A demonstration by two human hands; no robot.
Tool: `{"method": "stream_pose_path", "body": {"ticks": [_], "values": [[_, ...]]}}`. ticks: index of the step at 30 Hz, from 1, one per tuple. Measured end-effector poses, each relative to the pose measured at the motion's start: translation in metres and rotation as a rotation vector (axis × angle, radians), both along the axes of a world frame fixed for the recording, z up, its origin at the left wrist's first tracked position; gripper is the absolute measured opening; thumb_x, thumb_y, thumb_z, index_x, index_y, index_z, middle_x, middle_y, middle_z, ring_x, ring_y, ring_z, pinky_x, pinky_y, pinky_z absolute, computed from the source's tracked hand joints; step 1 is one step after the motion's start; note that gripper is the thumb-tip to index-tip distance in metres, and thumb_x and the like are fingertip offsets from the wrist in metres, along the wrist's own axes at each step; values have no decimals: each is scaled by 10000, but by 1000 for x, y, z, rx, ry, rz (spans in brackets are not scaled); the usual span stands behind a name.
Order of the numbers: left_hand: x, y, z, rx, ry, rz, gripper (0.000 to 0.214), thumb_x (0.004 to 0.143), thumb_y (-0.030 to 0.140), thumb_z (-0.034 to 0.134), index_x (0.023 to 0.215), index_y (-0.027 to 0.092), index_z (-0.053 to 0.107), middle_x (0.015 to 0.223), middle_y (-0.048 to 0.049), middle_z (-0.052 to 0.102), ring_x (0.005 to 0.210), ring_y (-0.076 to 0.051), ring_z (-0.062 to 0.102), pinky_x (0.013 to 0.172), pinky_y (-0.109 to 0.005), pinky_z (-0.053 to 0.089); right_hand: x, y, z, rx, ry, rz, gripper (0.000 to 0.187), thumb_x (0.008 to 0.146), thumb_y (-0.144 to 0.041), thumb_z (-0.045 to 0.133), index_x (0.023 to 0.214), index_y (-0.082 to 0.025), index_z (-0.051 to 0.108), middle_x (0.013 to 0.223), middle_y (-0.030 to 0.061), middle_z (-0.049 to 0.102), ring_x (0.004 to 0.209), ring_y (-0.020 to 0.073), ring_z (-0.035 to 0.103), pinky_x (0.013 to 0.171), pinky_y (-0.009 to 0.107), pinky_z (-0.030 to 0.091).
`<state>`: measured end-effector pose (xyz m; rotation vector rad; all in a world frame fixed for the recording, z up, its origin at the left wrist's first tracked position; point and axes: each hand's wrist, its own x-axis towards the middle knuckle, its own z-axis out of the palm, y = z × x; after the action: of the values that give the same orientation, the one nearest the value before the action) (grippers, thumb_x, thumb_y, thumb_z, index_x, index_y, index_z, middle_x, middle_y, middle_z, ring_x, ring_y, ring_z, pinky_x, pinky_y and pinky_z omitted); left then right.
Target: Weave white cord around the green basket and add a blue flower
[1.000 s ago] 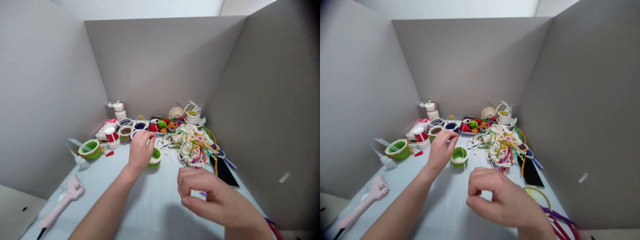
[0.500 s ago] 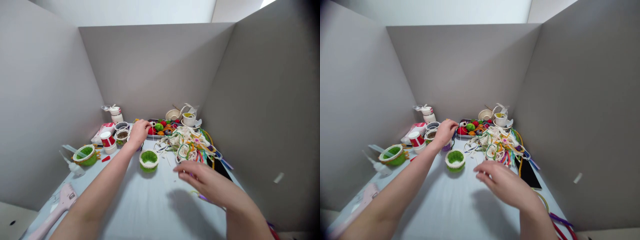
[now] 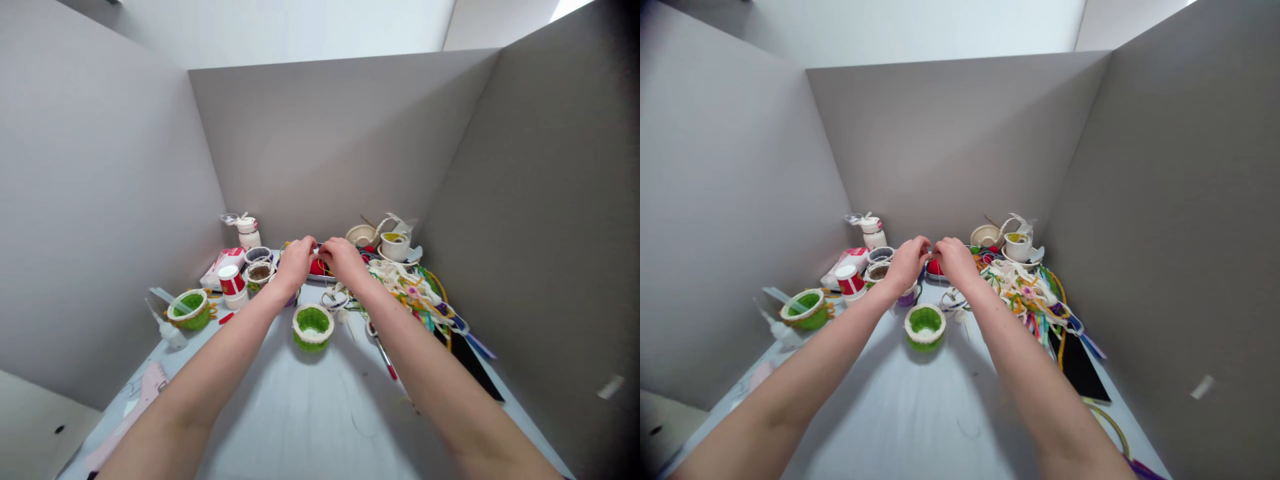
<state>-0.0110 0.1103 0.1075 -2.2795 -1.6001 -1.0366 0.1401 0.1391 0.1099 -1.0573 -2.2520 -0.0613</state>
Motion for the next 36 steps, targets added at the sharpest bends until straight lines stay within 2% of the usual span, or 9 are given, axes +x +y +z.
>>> {"method": "stream_pose_path", "body": {"ticks": [6,8,12,17,22,26,30,33,36], "values": [[0,12,-4,-42,-131,-64,209,833,129,628,1022,190,563,874,-35,676,864,-197,619,797,-304,466,10,17,-6,-8,42,90,146,870,-126,527,775,-171,628,834,72,617,841,212,511,806,322,374],[1,20,-4,-85,-204,-59,294,843,134,622,1116,183,526,941,-39,686,894,-175,634,834,-290,475,14,24,-9,-128,334,111,122,804,-97,575,720,-181,603,816,56,604,849,209,498,842,330,367],[8,49,-12,-251,-161,108,327,883,133,563,1203,142,496,1180,-102,640,1023,-162,625,928,-280,463,16,41,-18,-382,939,77,102,732,-129,623,670,-195,576,729,1,583,787,180,506,857,335,389],[30,97,-36,-410,-44,155,345,818,111,651,1151,68,574,1147,-179,641,1093,-260,603,945,-366,471,13,58,-24,-562,1244,106,138,769,-286,627,749,-210,513,767,-14,646,716,136,588,736,293,484],[37,118,-45,-466,38,138,310,916,314,585,1171,139,590,1171,-110,615,1034,-226,615,888,-414,523,17,60,-16,-734,1480,206,210,785,-243,667,757,-220,460,769,-39,686,732,104,664,748,263,538],[30,111,-33,-373,33,131,317,923,214,520,1209,94,584,1085,-178,672,1077,-275,620,947,-385,455,20,53,-6,-810,1591,265,202,820,-183,660,762,-221,471,722,-55,689,691,85,673,755,247,559],[22,88,-2,-256,-14,111,525,934,230,489,1428,107,360,1170,-182,657,1112,-267,610,958,-370,437,28,35,15,-813,1657,348,191,839,-156,658,757,-218,498,694,-53,690,678,84,673,767,245,568],[16,54,22,-179,-93,55,435,927,275,507,1338,138,474,1210,-142,647,1128,-242,600,977,-342,435,44,5,42,-726,1637,490,165,827,-168,689,774,-218,541,725,-43,696,707,93,676,788,257,571],[15,7,27,-212,-562,-216,294,882,296,566,1129,142,611,1104,-112,682,1005,-219,642,906,-342,497,64,-38,72,-631,1556,600,132,821,-172,700,797,-224,581,733,-62,673,681,82,650,807,277,572]]}}
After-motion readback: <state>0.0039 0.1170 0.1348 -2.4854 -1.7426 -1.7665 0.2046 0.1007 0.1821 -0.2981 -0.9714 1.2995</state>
